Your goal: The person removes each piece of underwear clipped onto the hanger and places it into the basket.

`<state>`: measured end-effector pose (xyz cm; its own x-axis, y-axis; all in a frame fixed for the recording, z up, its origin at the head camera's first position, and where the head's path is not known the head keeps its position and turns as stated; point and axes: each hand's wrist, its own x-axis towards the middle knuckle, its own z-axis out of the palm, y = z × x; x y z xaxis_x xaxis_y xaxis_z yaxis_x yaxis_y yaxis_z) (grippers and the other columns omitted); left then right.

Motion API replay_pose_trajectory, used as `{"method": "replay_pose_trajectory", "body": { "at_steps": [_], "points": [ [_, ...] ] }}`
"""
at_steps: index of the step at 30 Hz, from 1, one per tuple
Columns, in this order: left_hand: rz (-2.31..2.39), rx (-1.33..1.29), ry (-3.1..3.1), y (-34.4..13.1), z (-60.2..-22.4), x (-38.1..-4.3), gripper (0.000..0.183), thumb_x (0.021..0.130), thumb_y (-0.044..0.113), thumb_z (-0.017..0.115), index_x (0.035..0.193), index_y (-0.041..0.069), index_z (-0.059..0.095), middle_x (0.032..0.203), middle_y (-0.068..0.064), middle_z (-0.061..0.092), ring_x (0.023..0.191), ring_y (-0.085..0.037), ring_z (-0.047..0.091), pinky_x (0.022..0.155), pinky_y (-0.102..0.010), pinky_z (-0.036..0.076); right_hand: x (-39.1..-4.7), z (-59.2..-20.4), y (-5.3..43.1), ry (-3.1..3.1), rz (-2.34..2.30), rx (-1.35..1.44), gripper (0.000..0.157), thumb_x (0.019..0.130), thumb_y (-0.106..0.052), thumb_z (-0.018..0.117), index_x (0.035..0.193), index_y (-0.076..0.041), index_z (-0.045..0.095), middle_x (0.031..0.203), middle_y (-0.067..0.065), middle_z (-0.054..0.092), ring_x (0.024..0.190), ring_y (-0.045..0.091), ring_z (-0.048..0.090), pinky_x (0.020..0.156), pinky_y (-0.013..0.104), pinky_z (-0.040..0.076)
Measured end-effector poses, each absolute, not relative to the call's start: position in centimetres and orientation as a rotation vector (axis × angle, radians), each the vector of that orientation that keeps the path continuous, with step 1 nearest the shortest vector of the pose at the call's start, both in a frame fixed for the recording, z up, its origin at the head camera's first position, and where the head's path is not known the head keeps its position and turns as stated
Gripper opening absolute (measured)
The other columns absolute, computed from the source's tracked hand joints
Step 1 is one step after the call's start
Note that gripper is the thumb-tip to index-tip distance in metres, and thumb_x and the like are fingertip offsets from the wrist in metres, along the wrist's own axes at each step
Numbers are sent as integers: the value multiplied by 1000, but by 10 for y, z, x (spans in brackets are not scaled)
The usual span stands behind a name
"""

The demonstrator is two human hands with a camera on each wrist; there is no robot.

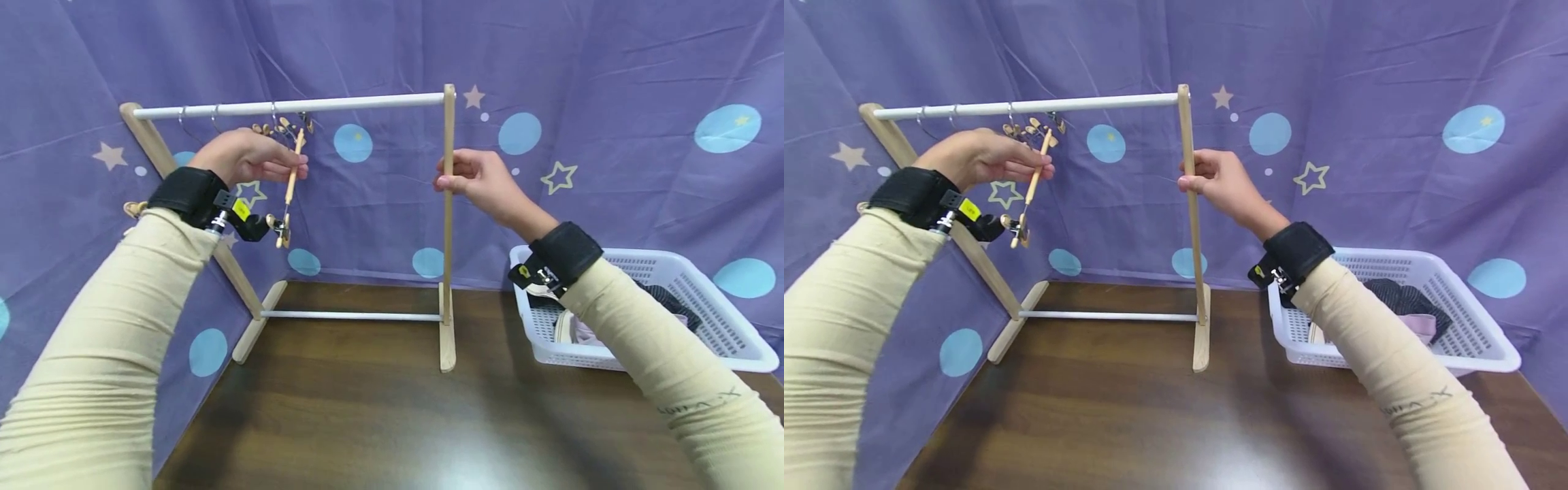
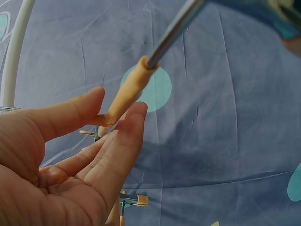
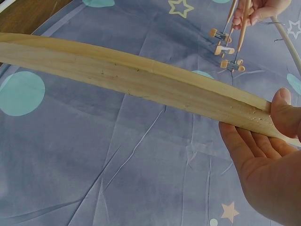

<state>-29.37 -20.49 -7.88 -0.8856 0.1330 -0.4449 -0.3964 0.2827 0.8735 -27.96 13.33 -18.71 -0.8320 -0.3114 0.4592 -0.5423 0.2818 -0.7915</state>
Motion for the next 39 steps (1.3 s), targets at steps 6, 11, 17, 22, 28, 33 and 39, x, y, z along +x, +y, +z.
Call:
{"method": "replay_pose_trajectory", "body": {
  "at_steps": [6,11,17,22,28,33,39],
  "points": [
    [1672,-251,2095,-206,-69,-296,24,92,2,62,69,2,69,61,-10,75,63,-17,72,58,-26,63,-282,-181,132,-2310,1590,801,21,93,-7,64,108,6,62,90,8,70,89,16,68,82,28,58],
    [1686,-265,2070,-202,-70,-298,21,91,2,63,70,1,67,62,-11,75,63,-18,72,58,-26,64,-284,-183,135,-2315,1583,775,21,93,-8,64,108,6,62,90,8,71,89,16,68,81,30,59],
    [1645,-259,2118,-199,-78,-300,11,89,6,67,79,3,63,62,-9,75,64,-17,72,58,-25,63,-286,-188,136,-2329,1575,773,22,93,-10,65,108,6,62,92,12,70,89,17,68,79,27,58],
    [1638,-286,2184,-199,-81,-297,21,86,8,71,97,4,54,61,-7,75,64,-15,72,57,-24,63,-289,-187,133,-2328,1578,789,23,93,-9,64,109,7,62,94,14,70,90,18,68,80,29,57],
    [1601,-284,2215,-194,-78,-295,25,87,11,71,101,4,51,59,-7,74,62,-15,72,57,-24,64,-291,-185,133,-2339,1579,781,24,93,-9,64,110,7,62,95,16,70,90,18,68,86,36,58],
    [1588,-265,2204,-191,-76,-295,20,90,11,67,98,3,50,58,-9,73,59,-16,71,54,-23,63,-293,-187,133,-2340,1568,776,24,93,-9,64,110,7,62,96,19,70,91,19,68,89,41,58],
    [1592,-222,2175,-192,-78,-299,14,90,9,66,90,3,54,60,-9,72,61,-17,70,56,-24,63,-293,-188,136,-2332,1567,775,23,93,-9,64,109,8,62,95,19,70,91,20,68,87,40,59]
  ]
}}
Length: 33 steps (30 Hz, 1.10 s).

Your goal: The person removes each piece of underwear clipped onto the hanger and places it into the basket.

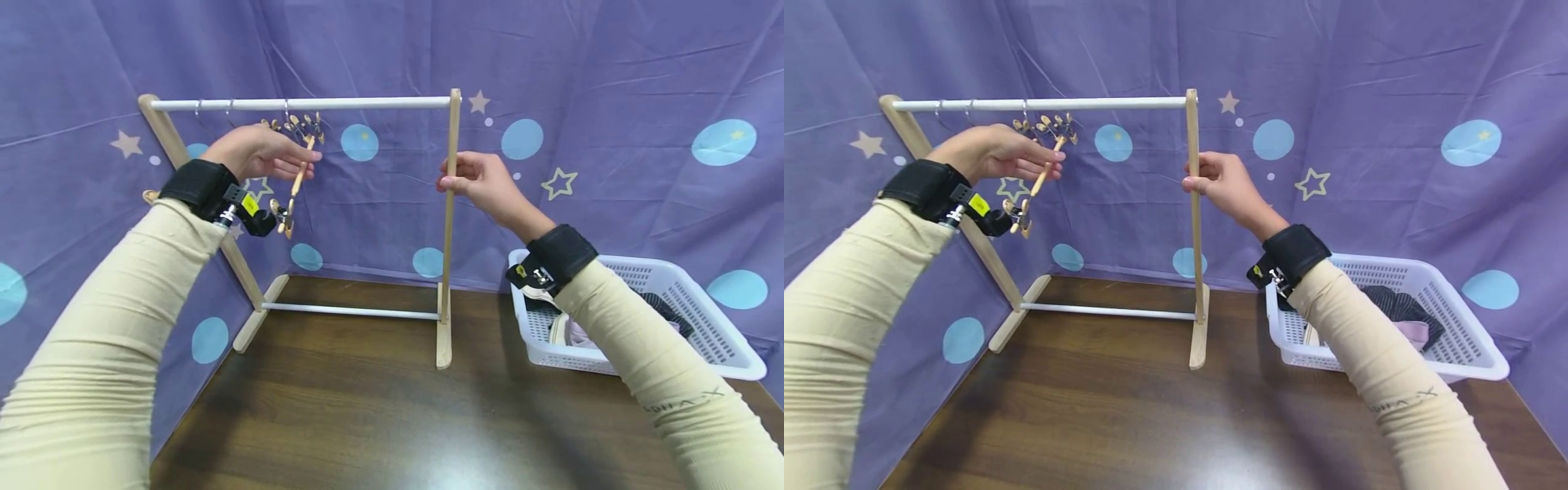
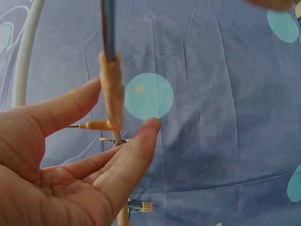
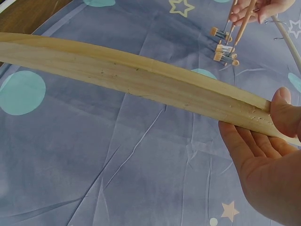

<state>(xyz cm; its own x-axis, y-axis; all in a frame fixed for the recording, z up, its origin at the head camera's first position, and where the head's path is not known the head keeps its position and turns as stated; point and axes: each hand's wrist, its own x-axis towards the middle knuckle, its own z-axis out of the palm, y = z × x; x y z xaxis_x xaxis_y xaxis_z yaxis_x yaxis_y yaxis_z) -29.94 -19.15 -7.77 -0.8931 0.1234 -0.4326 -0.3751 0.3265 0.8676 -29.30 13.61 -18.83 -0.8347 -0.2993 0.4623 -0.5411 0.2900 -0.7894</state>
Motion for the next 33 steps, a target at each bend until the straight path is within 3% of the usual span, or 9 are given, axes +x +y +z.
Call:
{"method": "replay_pose_trajectory", "body": {
  "at_steps": [8,13,20,29,33],
  "points": [
    [1497,-180,2186,-195,-69,-303,14,89,13,69,78,6,63,65,-8,72,66,-14,70,57,-23,63,-295,-184,139,-2322,1569,772,22,93,-7,64,109,8,62,92,13,70,89,19,68,82,29,59],
    [1469,-183,2170,-199,-61,-303,14,88,12,70,75,8,66,67,-6,74,68,-15,70,61,-25,64,-295,-182,138,-2332,1566,767,23,93,-7,64,110,8,62,94,14,70,89,17,68,84,33,59],
    [1274,-89,2270,-210,-50,-302,15,89,24,69,77,17,70,74,3,74,75,-10,68,64,-22,61,-294,-180,134,-2344,1569,762,21,93,-7,63,109,7,62,92,12,70,89,17,67,82,30,58],
    [1223,-112,2372,-216,-32,-294,18,87,28,71,71,19,71,69,3,72,70,-12,67,61,-25,60,-295,-175,132,-2342,1587,750,20,93,-7,64,107,6,62,90,9,71,90,17,68,81,28,58],
    [1227,-110,2399,-216,-27,-288,16,85,29,72,72,19,71,68,3,72,68,-12,68,59,-25,60,-294,-172,133,-2343,1588,750,19,93,-7,63,107,5,62,89,7,70,89,17,67,85,34,59]
  ]
}}
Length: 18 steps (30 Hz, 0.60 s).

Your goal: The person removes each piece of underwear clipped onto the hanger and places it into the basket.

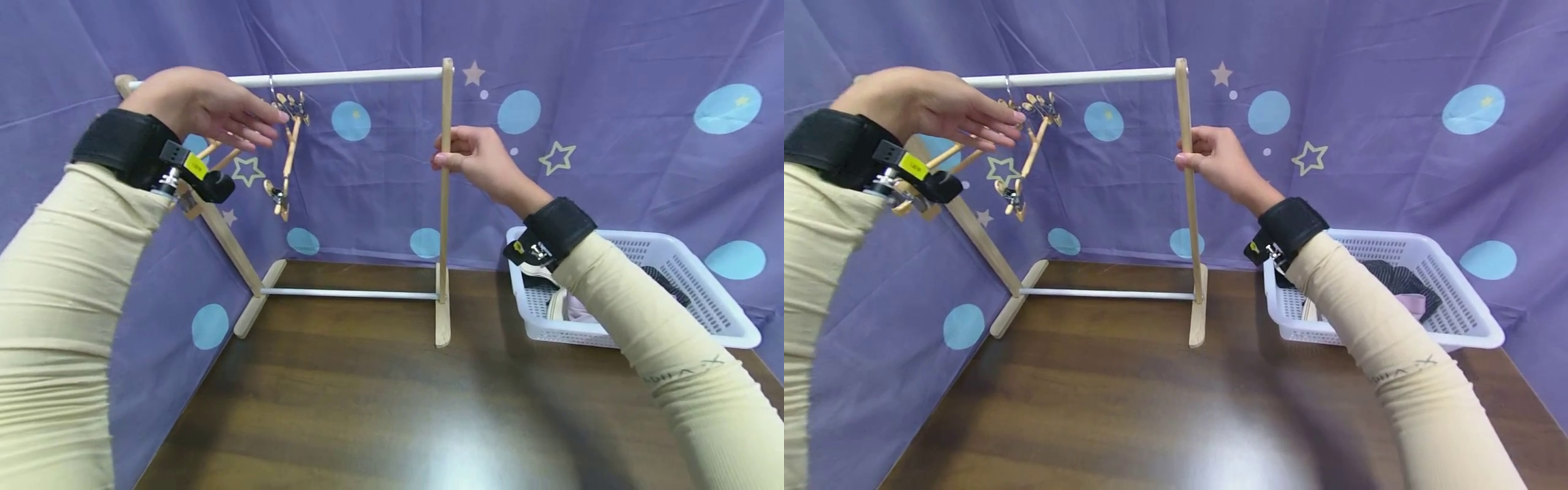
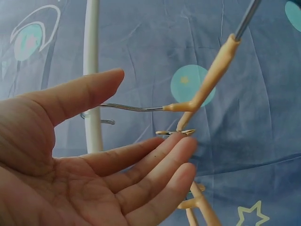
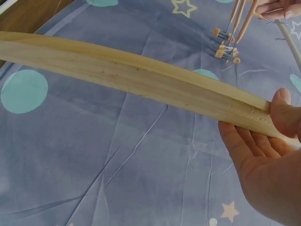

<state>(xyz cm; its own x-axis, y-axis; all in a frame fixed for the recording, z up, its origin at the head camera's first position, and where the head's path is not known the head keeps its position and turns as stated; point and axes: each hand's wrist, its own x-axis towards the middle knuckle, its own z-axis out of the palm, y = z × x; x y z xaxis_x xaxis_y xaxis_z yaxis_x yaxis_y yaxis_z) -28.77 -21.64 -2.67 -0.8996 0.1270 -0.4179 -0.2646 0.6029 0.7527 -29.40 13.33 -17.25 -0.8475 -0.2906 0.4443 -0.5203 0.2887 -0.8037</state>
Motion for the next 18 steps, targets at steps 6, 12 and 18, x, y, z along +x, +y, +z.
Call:
{"method": "replay_pose_trajectory", "body": {
  "at_steps": [6,12,18],
  "points": [
    [1256,-112,2454,-221,-23,-276,20,86,29,71,69,19,71,65,3,71,63,-12,68,55,-24,61,-293,-169,130,-2374,1604,775,19,94,-9,62,108,3,61,90,7,69,91,18,66,95,45,55],
    [1330,-100,2554,-221,-22,-266,16,86,29,72,73,20,67,65,4,67,64,-10,65,52,-23,59,-293,-163,126,-2396,1642,760,20,94,-10,63,109,3,61,84,-1,69,91,17,66,97,46,54],
    [1318,-167,2661,-214,-27,-258,27,86,33,71,101,17,56,98,-5,57,77,-10,56,61,-21,59,-289,-163,127,-2457,1645,701,31,91,-13,67,118,2,62,85,-4,69,93,18,66,100,48,52]
  ]
}}
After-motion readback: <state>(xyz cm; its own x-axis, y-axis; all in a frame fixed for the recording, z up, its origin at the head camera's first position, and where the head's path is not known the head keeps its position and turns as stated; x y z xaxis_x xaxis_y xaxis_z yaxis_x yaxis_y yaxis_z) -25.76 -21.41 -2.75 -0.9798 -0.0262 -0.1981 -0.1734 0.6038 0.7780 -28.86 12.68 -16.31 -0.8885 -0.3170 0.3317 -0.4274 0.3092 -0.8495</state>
